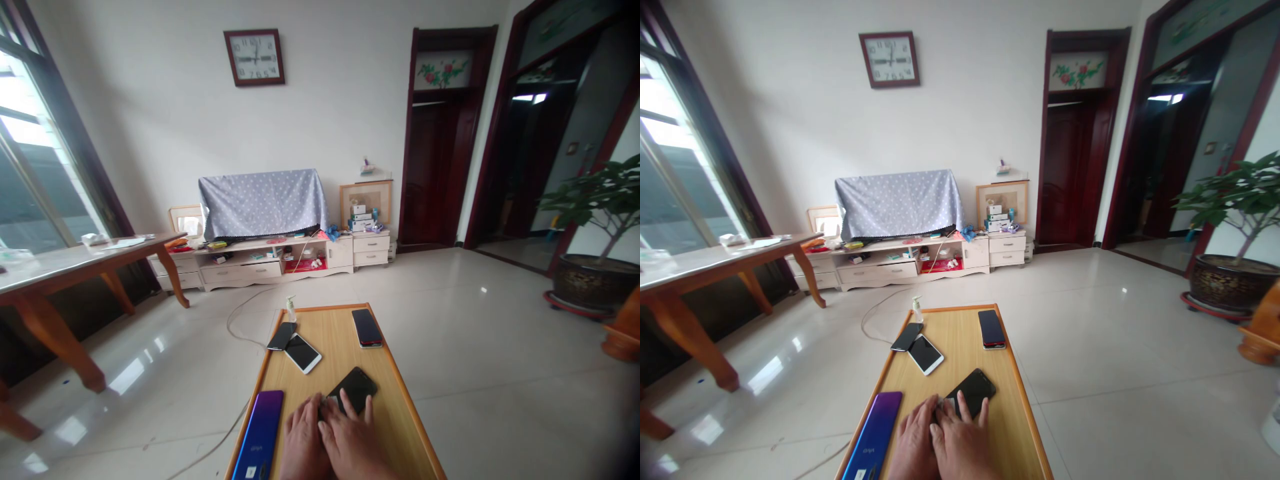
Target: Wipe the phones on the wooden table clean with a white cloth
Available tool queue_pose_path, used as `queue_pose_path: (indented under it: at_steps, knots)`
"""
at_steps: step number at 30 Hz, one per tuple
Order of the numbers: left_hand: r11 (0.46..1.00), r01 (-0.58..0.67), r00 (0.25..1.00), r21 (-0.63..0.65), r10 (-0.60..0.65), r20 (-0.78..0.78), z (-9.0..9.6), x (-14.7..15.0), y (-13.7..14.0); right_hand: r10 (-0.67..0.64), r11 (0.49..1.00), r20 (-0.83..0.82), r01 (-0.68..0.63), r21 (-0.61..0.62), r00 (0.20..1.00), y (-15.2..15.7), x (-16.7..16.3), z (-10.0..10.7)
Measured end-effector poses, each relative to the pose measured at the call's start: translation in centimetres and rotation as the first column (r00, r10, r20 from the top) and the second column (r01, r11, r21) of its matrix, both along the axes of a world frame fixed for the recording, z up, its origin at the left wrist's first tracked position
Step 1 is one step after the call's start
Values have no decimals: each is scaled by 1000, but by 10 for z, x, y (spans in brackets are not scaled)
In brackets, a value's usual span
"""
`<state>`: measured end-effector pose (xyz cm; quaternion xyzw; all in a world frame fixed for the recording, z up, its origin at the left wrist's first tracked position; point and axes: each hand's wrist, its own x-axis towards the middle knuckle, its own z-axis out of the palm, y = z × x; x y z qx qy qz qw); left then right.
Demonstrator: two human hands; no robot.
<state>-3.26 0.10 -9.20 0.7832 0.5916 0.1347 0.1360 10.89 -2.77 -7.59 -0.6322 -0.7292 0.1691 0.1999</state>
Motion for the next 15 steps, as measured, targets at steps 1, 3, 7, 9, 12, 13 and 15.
queue_pose_path:
  at_steps: [1,3,7,9,12,13,15]
  knots:
    - [1000,-1,1000,-5,1,-1,1,0,0,13,1000,-5,-13,0,1000,-1,-2,0]
    - [1000,-6,1000,-11,6,3,1,1,0,13,1000,2,-13,15,1000,2,-3,0]
    - [1000,2,1000,8,-2,12,-3,1,1,-45,998,51,42,45,998,20,5,-3]
    - [1000,3,1000,20,-3,10,-7,1,2,-111,993,84,108,35,990,32,13,-5]
    - [999,-8,1000,32,8,2,-12,0,3,-211,977,142,211,11,967,46,29,-10]
    - [999,-10,1000,35,10,2,-12,0,3,-234,972,160,237,3,959,48,36,-11]
    - [999,-9,1000,39,8,3,-12,0,3,-268,962,187,273,2,945,48,48,-15]
